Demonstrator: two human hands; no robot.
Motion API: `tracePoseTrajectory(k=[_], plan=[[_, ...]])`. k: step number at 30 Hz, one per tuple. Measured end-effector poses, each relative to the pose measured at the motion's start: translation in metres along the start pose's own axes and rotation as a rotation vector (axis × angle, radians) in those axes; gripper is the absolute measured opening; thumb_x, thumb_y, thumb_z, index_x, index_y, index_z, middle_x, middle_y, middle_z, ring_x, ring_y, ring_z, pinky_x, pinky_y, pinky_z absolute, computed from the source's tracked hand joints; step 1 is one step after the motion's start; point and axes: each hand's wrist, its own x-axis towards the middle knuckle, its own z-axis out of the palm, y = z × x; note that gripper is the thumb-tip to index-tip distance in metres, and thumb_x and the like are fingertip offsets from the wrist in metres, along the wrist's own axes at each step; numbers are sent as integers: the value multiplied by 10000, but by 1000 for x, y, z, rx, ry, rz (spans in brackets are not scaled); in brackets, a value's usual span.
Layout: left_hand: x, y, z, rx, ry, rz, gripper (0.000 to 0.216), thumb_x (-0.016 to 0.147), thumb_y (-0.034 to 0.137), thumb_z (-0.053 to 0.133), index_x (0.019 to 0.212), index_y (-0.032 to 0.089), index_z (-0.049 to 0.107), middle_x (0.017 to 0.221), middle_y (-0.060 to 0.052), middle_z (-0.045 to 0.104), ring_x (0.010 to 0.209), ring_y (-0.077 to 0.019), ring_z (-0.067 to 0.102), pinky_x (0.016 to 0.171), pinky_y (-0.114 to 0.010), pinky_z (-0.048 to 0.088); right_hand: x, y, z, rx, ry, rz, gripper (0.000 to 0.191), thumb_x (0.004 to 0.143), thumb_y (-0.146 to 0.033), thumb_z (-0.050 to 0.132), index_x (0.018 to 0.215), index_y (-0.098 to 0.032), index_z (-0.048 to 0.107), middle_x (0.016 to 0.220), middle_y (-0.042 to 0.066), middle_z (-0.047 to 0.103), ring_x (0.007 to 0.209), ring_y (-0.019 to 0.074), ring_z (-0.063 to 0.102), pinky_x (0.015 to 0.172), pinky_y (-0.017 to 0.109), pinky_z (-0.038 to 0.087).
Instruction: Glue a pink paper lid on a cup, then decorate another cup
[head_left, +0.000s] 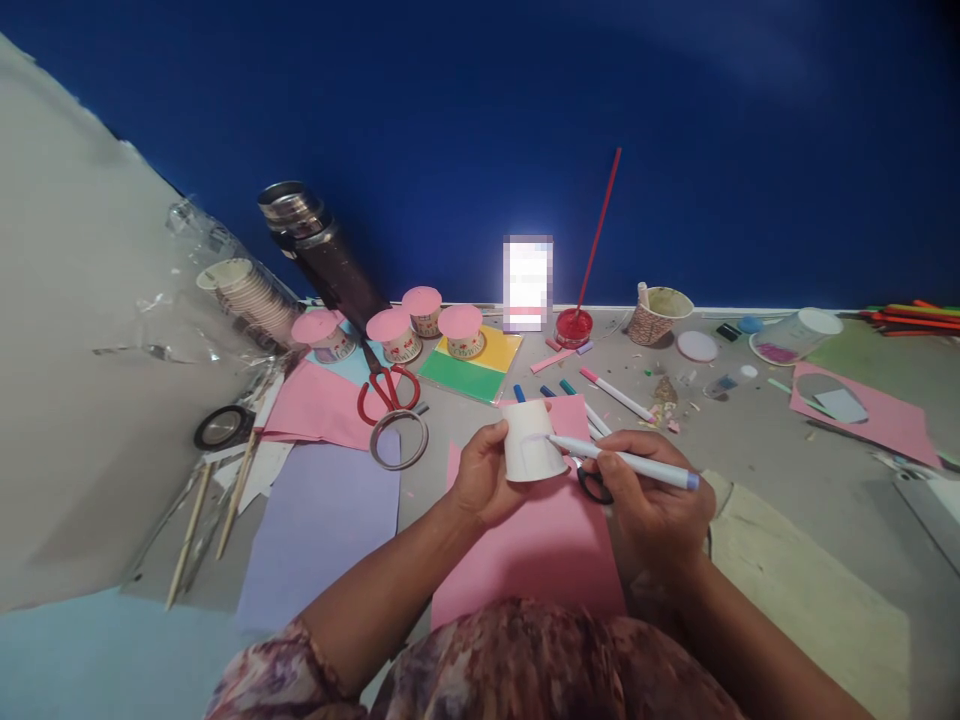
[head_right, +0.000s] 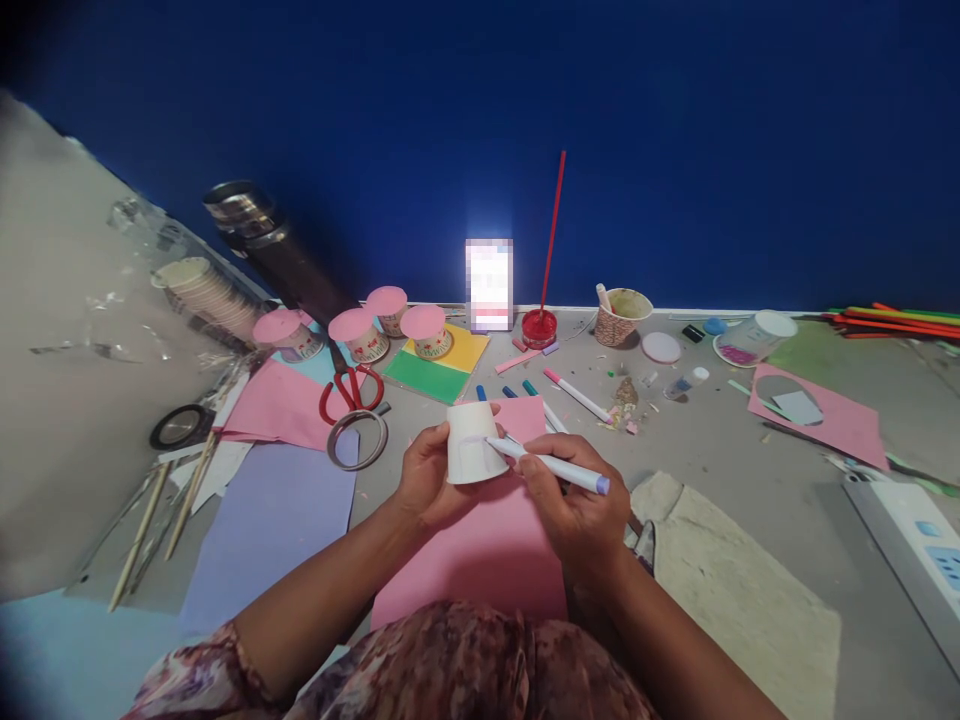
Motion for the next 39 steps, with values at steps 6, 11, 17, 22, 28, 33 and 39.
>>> tracePoseTrajectory(k=[6, 11, 17, 22, 28, 33, 39], plan=[[1, 0, -3, 23, 1, 0, 659, 816, 355, 704, 1421, 114, 601, 1006, -130, 772, 905, -296, 728, 885, -440, 548, 2, -6, 0, -23, -1, -22, 92, 916, -321, 759, 936, -231, 767, 742, 26, 777, 602, 192, 736, 568, 301, 604], [1, 0, -3, 37, 5, 18, 661, 823, 364, 699, 1429, 118, 602, 1000, -125, 772, 895, -292, 721, 887, -431, 536, 3, -8, 1, -20, 8, -30, 93, 918, -322, 754, 923, -230, 768, 744, 30, 778, 593, 194, 733, 562, 305, 603], [1, -1, -4, 25, 23, 9, 660, 818, 357, 706, 1413, 87, 617, 1001, -127, 781, 901, -270, 713, 895, -402, 531, 1, -4, 1, -27, -5, -29, 84, 906, -314, 779, 946, -241, 768, 744, 16, 778, 606, 189, 741, 574, 294, 602], [1, -1, -5, 26, 11, 10, 650, 817, 354, 712, 1401, 82, 626, 1005, -134, 783, 903, -280, 727, 893, -405, 533, 1, -2, -1, -3, 11, -43, 92, 904, -316, 787, 962, -248, 764, 777, 18, 789, 659, 197, 765, 605, 298, 618], [1, -2, -6, 18, -5, 12, 629, 824, 349, 703, 1391, 87, 632, 1015, -137, 783, 888, -284, 737, 884, -411, 537, 6, -6, 0, -32, 29, -71, 119, 910, -343, 763, 925, -225, 766, 715, 30, 772, 625, 209, 756, 574, 307, 620], [2, -2, -7, 19, 12, 13, 652, 800, 354, 730, 1380, 74, 628, 1015, -134, 778, 890, -275, 727, 882, -409, 544, 4, -7, 0, -29, 13, -90, 111, 891, -328, 792, 934, -230, 764, 748, 26, 782, 654, 202, 765, 598, 295, 621], [1, 0, -5, 20, 6, 14, 646, 810, 353, 721, 1386, 79, 619, 1001, -125, 777, 897, -277, 720, 902, -427, 541, 3, -4, -3, -21, 21, -54, 107, 907, -327, 776, 934, -225, 761, 726, 29, 774, 656, 211, 770, 588, 302, 624]])
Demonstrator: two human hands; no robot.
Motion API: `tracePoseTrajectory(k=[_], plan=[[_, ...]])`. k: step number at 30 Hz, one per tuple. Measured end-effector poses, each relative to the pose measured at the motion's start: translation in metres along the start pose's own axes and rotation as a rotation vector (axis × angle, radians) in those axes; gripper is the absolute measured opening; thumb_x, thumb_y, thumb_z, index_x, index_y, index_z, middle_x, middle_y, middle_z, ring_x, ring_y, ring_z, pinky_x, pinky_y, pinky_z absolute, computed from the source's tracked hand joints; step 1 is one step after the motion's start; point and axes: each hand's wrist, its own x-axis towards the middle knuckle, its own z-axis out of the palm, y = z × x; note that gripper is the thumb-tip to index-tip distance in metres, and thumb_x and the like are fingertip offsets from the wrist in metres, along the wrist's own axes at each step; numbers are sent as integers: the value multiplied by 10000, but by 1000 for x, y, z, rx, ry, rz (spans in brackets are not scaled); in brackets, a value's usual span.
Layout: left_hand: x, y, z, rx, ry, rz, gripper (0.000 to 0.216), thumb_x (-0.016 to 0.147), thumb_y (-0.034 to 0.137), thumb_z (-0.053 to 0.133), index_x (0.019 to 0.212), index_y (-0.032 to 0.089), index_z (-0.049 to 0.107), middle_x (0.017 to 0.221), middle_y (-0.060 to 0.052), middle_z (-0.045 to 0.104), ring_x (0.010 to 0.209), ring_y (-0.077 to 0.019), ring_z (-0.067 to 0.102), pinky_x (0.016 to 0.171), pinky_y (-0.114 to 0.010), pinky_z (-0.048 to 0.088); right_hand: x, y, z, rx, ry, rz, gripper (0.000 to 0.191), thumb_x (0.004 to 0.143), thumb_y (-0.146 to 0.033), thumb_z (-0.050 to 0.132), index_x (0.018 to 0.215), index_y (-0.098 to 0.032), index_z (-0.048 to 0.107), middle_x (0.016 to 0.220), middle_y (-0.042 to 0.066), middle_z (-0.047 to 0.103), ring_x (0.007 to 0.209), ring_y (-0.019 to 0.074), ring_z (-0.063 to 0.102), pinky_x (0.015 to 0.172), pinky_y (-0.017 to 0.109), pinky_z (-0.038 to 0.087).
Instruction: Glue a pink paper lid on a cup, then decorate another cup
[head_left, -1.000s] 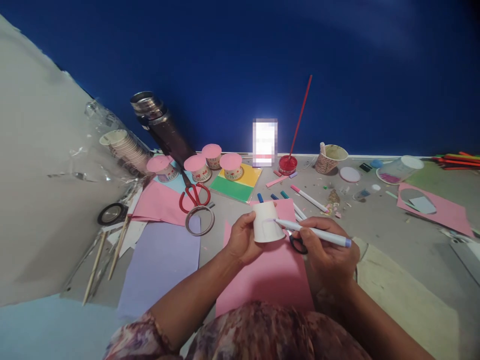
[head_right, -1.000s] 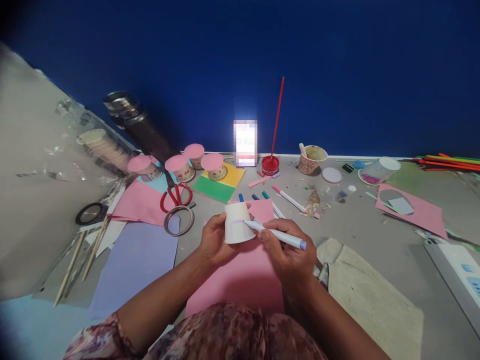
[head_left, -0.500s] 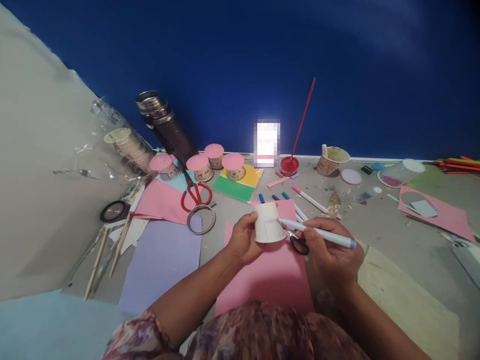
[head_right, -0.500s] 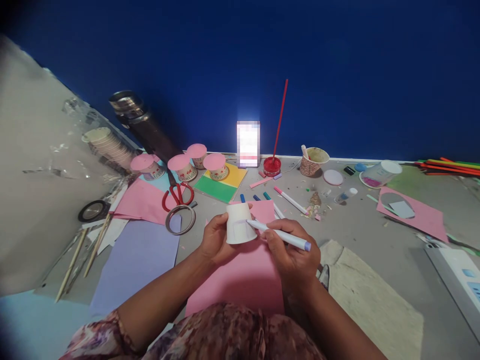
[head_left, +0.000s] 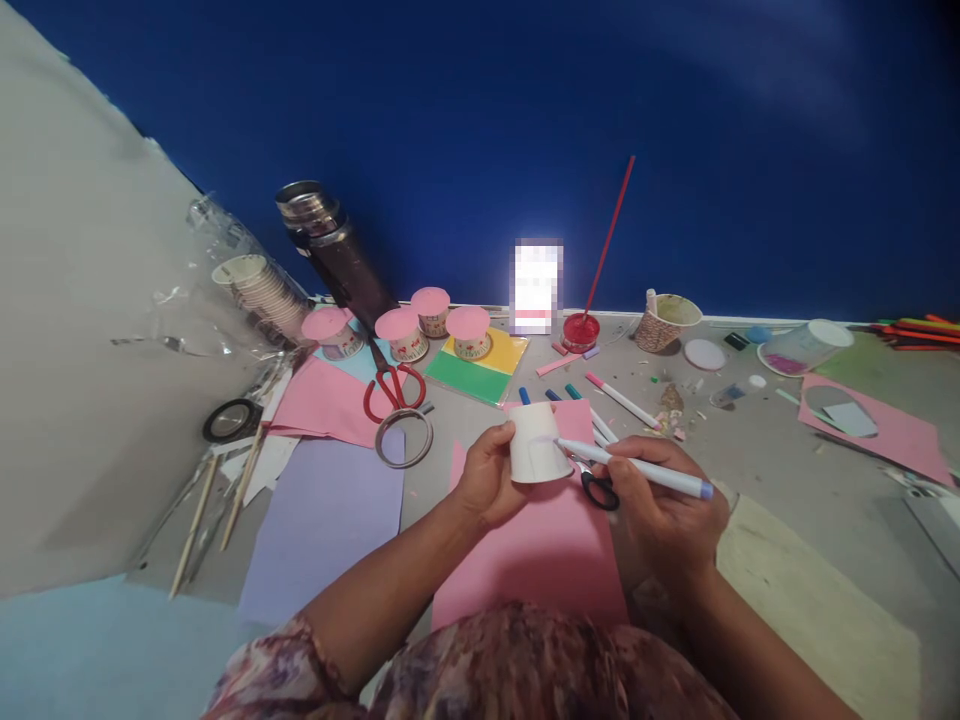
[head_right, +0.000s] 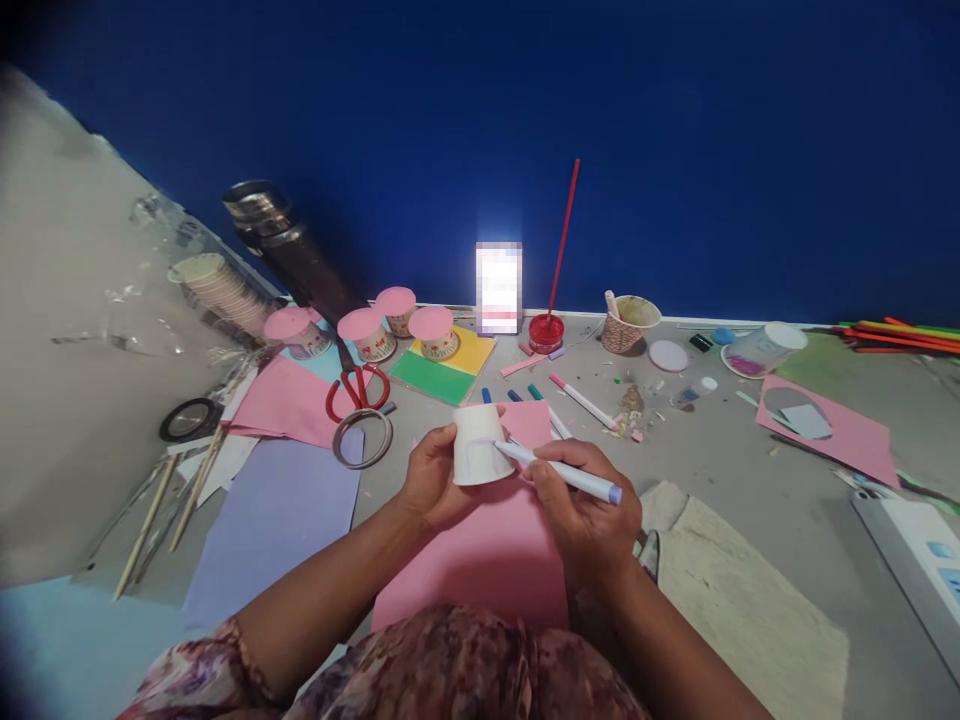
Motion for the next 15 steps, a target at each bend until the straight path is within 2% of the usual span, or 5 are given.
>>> tracePoseTrajectory(k=[4, 11, 15], plan=[[1, -1, -1, 4, 13, 2, 624, 802, 355, 725, 1360, 90, 637, 1010, -122, 779, 903, -275, 719, 903, -427, 542, 1, -2, 4, -7, 5, -19, 125, 909, -345, 758, 932, -222, 761, 740, 42, 775, 658, 218, 767, 571, 309, 617], [2, -3, -3, 49, 48, 1, 467, 748, 383, 795, 1105, 88, 732, 936, -125, 789, 878, -285, 739, 885, -404, 545, 2, -6, 6, -20, -1, -60, 114, 908, -339, 756, 922, -226, 756, 767, 43, 782, 670, 212, 765, 579, 302, 611], [2, -3, -2, 39, 103, 19, 446, 728, 359, 833, 1084, 110, 733, 949, -106, 787, 877, -258, 731, 916, -387, 542, 0, -7, 5, -17, -9, -56, 74, 902, -302, 766, 935, -236, 760, 782, 34, 792, 672, 206, 765, 585, 297, 604]])
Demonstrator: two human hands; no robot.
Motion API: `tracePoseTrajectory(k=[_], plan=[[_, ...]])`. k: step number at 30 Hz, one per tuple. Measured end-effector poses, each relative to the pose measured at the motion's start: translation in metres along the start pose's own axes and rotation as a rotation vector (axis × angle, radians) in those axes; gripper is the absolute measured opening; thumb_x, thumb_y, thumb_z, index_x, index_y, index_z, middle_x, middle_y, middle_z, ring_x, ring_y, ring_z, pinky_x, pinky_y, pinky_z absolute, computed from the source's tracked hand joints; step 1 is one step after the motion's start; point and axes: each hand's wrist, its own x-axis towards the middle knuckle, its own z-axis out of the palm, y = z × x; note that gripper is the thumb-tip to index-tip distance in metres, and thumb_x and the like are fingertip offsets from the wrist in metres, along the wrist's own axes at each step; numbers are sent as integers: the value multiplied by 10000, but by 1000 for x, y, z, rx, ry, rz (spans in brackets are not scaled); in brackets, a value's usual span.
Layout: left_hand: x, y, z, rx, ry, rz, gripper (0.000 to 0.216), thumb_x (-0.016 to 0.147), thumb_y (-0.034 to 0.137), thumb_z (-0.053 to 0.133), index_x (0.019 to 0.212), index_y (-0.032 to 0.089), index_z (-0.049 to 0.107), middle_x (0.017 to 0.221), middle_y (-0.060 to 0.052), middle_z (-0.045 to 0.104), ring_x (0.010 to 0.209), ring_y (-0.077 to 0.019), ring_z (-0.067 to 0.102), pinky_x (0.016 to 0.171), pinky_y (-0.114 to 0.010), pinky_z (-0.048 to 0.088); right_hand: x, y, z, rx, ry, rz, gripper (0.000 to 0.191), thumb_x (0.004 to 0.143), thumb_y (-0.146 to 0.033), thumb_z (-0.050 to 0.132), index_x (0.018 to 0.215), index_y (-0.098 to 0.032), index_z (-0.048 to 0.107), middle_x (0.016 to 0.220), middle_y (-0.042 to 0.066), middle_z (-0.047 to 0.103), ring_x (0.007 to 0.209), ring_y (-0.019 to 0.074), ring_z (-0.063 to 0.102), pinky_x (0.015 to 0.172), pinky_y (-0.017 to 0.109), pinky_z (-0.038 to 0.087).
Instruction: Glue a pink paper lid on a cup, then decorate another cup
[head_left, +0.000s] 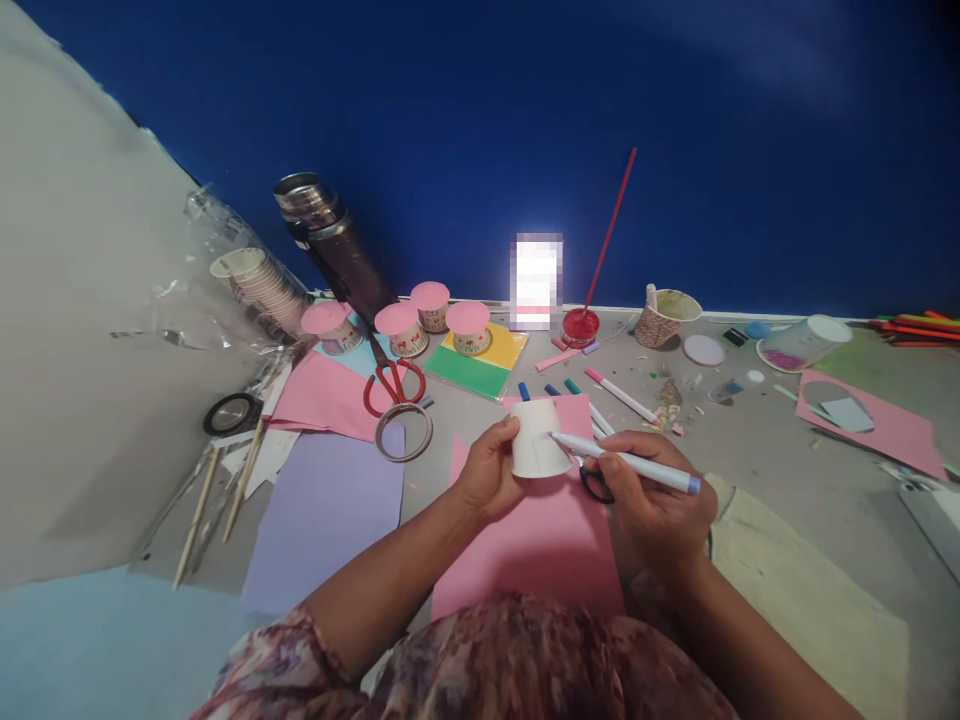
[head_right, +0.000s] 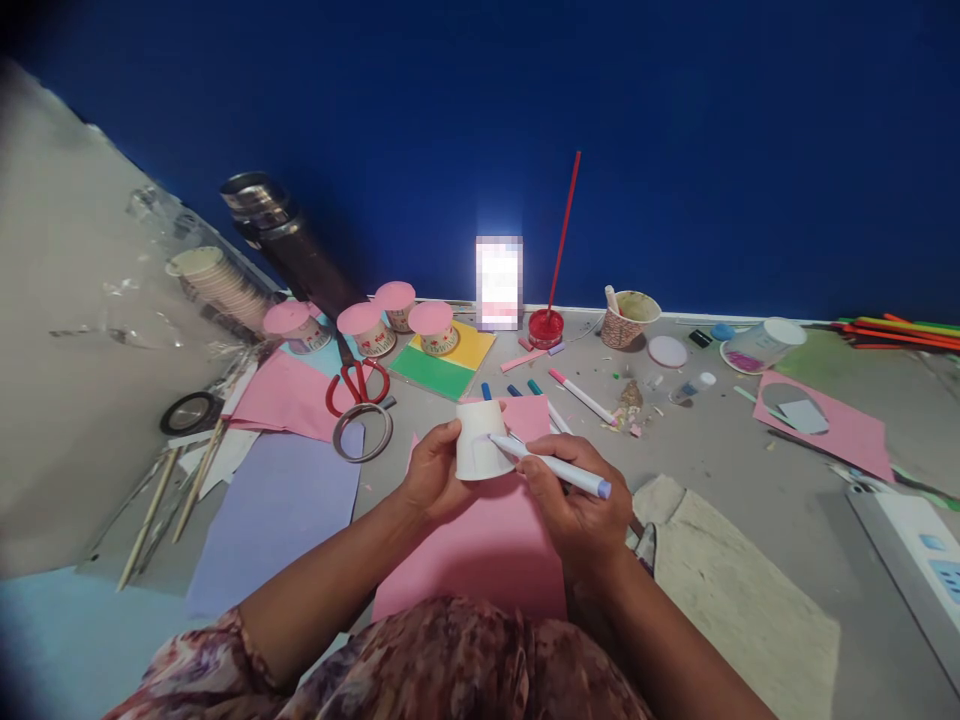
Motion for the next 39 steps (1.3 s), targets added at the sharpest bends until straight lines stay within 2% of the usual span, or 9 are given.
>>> tracePoseTrajectory(k=[6, 9, 19, 24, 30, 34, 39], plan=[[0, -1, -2, 5, 31, 8, 402, 734, 335, 846, 1063, 141, 720, 964, -88, 774, 910, -245, 721, 925, -369, 533, 0, 0, -1, -5, -18, -66, 68, 883, -289, 795, 929, -246, 770, 828, 40, 808, 716, 218, 781, 624, 312, 618], [0, -1, -3, 15, 32, 15, 398, 746, 341, 843, 1069, 143, 721, 992, -101, 777, 921, -248, 724, 924, -374, 541, 1, 0, -1, -11, -2, -41, 67, 882, -286, 793, 935, -250, 771, 843, 40, 812, 737, 223, 785, 626, 313, 617], [-1, -2, 0, 80, 42, 49, 517, 699, 381, 887, 1130, 160, 704, 971, -87, 769, 889, -230, 715, 878, -349, 546, 3, -2, -2, -28, -50, -122, 52, 899, -232, 771, 943, -259, 767, 811, 13, 794, 692, 192, 765, 656, 305, 607], [-1, -2, 2, 124, 11, 39, 561, 705, 435, 878, 1146, 144, 690, 943, -95, 763, 864, -254, 715, 877, -382, 543, 3, -2, -3, -11, -100, -160, 75, 908, -192, 739, 952, -247, 763, 810, 18, 792, 669, 183, 757, 625, 295, 594], [-1, -3, 2, 145, 17, 45, 553, 710, 445, 878, 1133, 147, 687, 940, -90, 757, 866, -237, 705, 837, -349, 538, 4, -6, -2, -5, -83, -139, 63, 901, -205, 739, 942, -244, 767, 811, 25, 791, 630, 181, 737, 602, 303, 591], [-1, -4, 1, 144, -3, 47, 532, 722, 446, 868, 1117, 141, 684, 916, -91, 754, 837, -244, 707, 837, -371, 541, 5, -9, -3, -37, -98, -147, 33, 901, -227, 736, 886, -242, 761, 766, 21, 775, 613, 182, 723, 619, 314, 596], [0, -5, 0, 151, 13, 52, 520, 732, 441, 863, 1119, 143, 685, 927, -88, 755, 846, -239, 710, 828, -352, 529, 3, -4, -3, 33, -102, -98, 42, 917, -223, 729, 933, -242, 763, 787, 22, 771, 647, 187, 733, 613, 309, 585]])
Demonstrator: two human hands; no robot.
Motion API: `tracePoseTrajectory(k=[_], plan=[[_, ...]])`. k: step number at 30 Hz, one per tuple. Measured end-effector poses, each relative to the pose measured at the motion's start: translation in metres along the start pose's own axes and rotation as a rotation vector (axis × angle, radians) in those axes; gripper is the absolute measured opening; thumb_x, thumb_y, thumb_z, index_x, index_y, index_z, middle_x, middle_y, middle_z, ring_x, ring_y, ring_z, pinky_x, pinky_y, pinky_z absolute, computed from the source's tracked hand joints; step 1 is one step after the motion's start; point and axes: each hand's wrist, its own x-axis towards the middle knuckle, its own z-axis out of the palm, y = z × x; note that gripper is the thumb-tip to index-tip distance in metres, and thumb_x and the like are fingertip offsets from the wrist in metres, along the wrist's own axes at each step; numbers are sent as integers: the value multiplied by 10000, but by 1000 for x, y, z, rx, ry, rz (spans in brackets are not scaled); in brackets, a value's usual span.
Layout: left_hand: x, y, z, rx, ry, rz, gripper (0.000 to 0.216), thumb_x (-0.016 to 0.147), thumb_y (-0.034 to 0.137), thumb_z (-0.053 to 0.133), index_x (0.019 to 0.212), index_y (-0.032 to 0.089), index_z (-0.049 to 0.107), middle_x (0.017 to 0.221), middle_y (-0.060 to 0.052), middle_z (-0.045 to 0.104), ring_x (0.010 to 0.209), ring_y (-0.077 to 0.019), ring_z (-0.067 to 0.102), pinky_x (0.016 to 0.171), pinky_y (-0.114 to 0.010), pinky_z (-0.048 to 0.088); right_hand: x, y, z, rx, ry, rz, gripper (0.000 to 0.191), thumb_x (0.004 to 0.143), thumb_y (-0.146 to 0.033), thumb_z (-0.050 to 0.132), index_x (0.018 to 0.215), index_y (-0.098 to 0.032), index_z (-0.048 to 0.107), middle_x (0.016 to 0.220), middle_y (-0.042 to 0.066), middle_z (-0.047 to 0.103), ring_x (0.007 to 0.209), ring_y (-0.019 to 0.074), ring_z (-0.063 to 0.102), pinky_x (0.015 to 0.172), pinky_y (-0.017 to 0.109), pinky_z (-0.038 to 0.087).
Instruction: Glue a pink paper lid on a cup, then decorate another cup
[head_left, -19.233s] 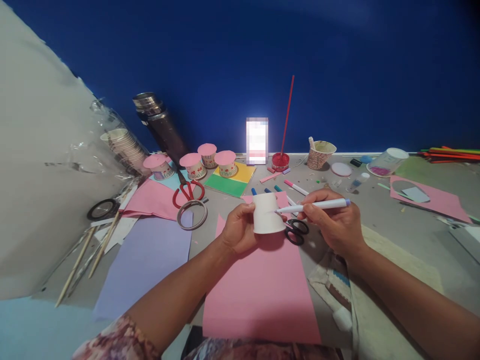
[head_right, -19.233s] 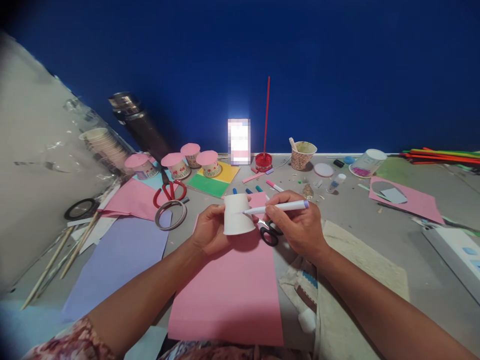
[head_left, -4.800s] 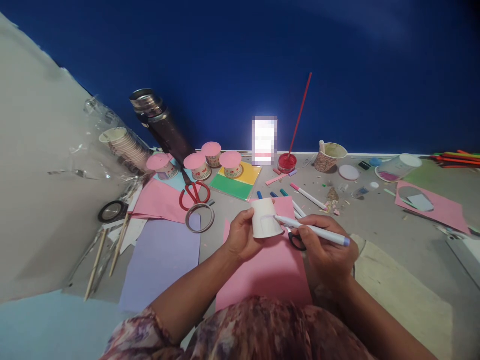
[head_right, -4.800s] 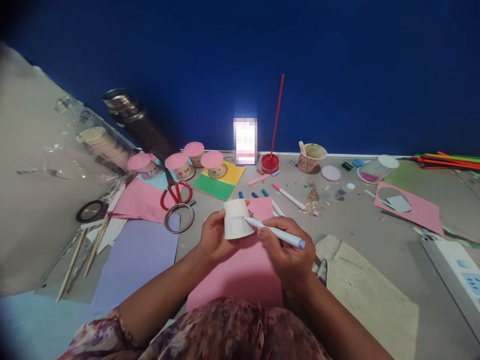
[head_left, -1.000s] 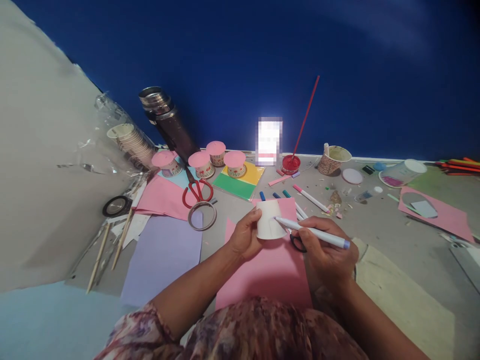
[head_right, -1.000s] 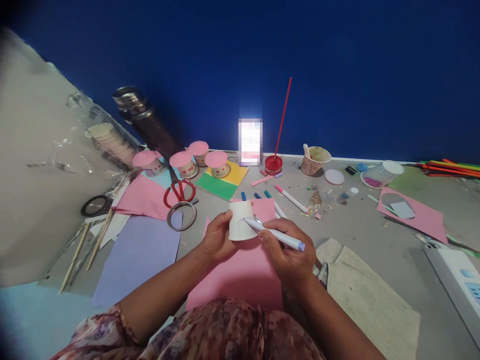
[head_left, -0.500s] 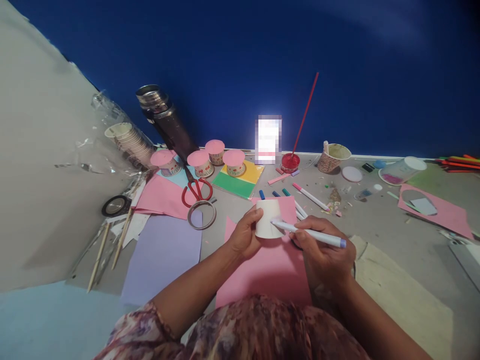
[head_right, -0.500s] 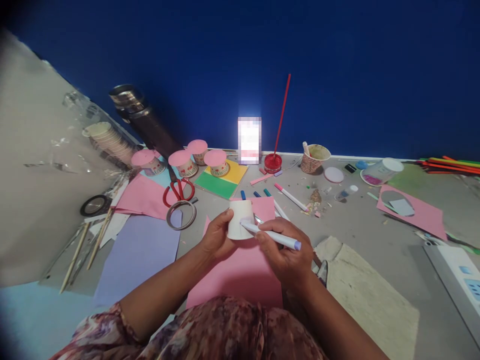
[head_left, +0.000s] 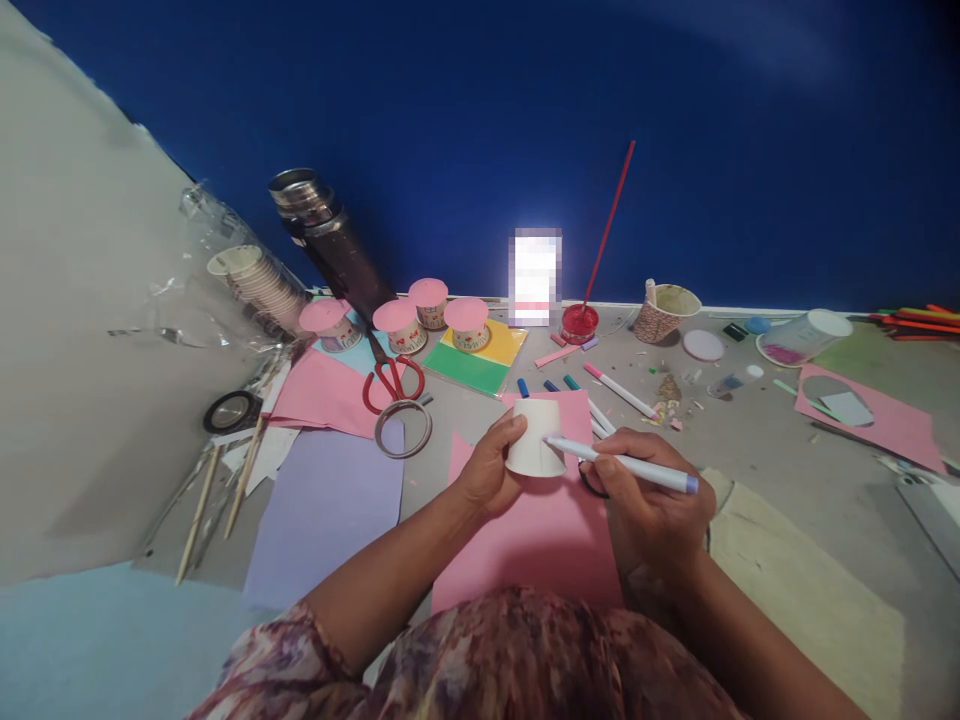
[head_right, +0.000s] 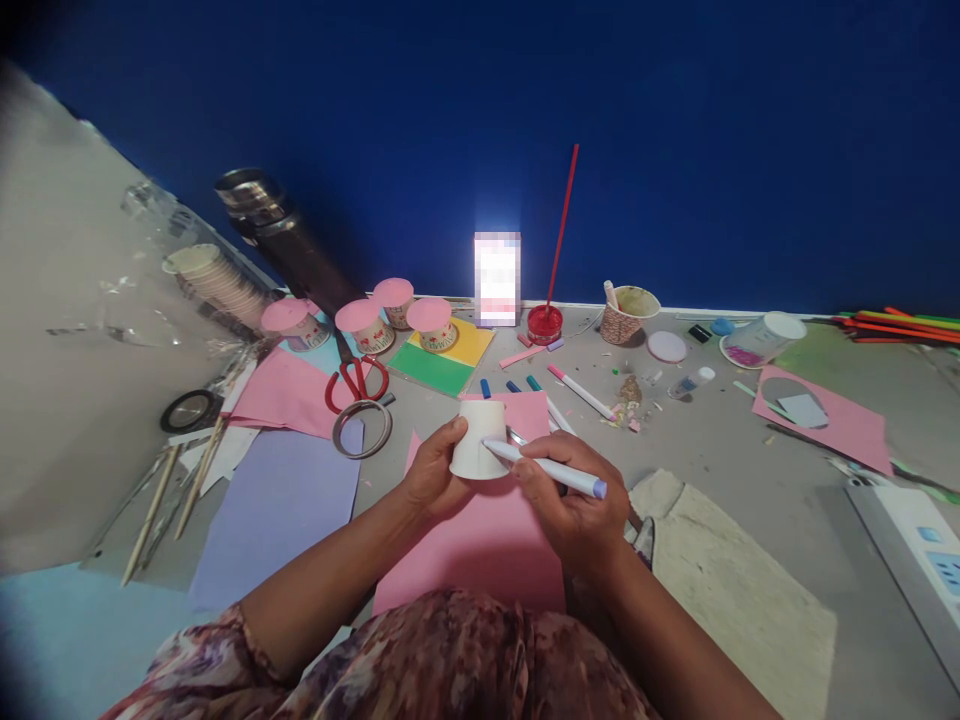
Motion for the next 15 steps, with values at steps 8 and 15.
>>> tracePoseTrajectory(k=[8, 15], plan=[[-1, 1, 2, -6, -28, 8, 525, 712, 438, 882, 1096, 136, 689, 897, -79, 747, 800, -231, 692, 778, -356, 541, 0, -1, -1, -23, -36, -26, 60, 919, -208, 722, 887, -239, 762, 742, 2, 750, 600, 163, 706, 601, 291, 562], [0, 1, 1, -20, -9, 6, 535, 697, 428, 893, 1095, 136, 688, 890, -67, 748, 782, -213, 695, 766, -326, 532, 6, -9, -1, -58, -51, -46, 65, 894, -218, 712, 850, -236, 756, 717, 7, 754, 574, 166, 690, 574, 290, 545]])
